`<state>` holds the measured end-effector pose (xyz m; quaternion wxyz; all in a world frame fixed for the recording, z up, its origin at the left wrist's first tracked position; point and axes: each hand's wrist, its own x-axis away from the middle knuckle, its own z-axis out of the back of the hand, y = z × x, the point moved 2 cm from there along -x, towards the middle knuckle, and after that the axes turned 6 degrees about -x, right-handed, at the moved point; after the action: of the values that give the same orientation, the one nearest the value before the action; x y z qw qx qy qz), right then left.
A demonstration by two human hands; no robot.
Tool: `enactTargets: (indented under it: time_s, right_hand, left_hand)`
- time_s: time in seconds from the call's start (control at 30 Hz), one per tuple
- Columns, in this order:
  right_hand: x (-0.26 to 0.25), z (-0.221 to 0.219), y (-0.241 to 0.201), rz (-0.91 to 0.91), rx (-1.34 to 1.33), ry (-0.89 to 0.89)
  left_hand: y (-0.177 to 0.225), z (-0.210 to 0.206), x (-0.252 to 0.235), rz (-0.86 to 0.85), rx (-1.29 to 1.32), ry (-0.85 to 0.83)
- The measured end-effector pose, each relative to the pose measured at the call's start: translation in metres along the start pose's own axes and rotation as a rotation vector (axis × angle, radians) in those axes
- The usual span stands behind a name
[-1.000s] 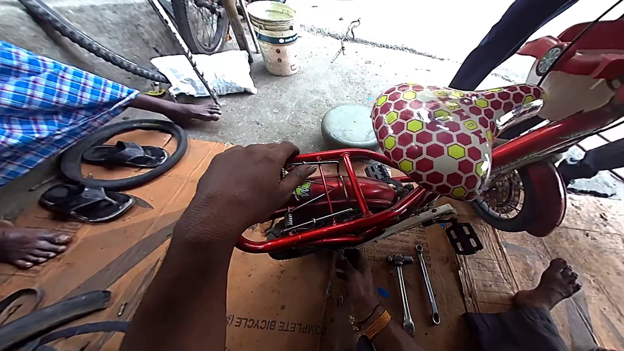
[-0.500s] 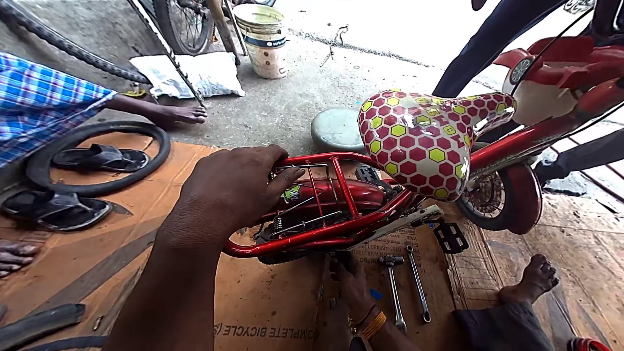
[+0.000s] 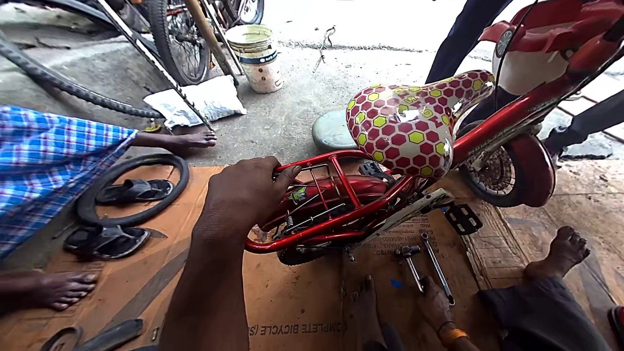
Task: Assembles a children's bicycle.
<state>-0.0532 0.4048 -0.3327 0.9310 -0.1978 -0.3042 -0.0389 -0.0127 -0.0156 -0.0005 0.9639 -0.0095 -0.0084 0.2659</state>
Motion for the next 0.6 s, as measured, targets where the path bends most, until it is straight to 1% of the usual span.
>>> enactTargets:
  time_s: [0.07, 0.1, 0.17, 0.2, 0.23, 0.27, 0.37, 0.43, 0.47, 0.57, 0.6]
  right_hand:
    - [0.009, 0.017, 0.001, -0.031, -0.098, -0.019]
    - [0.014, 0.024, 0.002, -0.003, -0.258, -0.023]
    - [0.035, 0.034, -0.002, 0.12, -0.8, -0.072]
    - [0.047, 0.038, -0.009, 0.187, -1.077, -0.14]
    - [0.057, 0.041, -0.015, 0.257, -1.25, -0.201]
    - [0.065, 0.043, -0.021, 0.306, -1.332, -0.238]
    - [0.084, 0.039, -0.041, 0.328, -1.342, -0.232]
    - [0.094, 0.026, -0.06, 0.32, -1.312, -0.234]
    - [0.098, 0.014, -0.068, 0.326, -1.247, -0.248]
    - [0.099, -0.01, -0.084, 0.341, -0.854, -0.386]
    - [0.097, -0.011, -0.087, 0.319, -0.821, -0.4]
  left_hand:
    - [-0.001, -0.001, -0.002, -0.009, -0.007, -0.025]
    - [-0.001, -0.001, -0.003, -0.005, -0.007, -0.027]
    - [0.001, 0.0, -0.003, 0.007, -0.003, -0.021]
    - [0.001, 0.0, -0.003, 0.009, -0.001, -0.024]
    - [0.001, 0.0, -0.004, 0.011, 0.001, -0.026]
    - [0.001, -0.001, -0.004, 0.01, -0.002, -0.026]
    - [0.0, -0.001, -0.009, -0.009, -0.015, -0.024]
    - [0.0, 0.0, -0.014, -0.016, -0.032, -0.025]
    - [-0.001, -0.002, -0.014, -0.017, -0.045, -0.032]
    - [-0.003, -0.002, -0.014, -0.012, -0.064, -0.045]
    - [-0.004, -0.002, -0.015, -0.015, -0.075, -0.05]
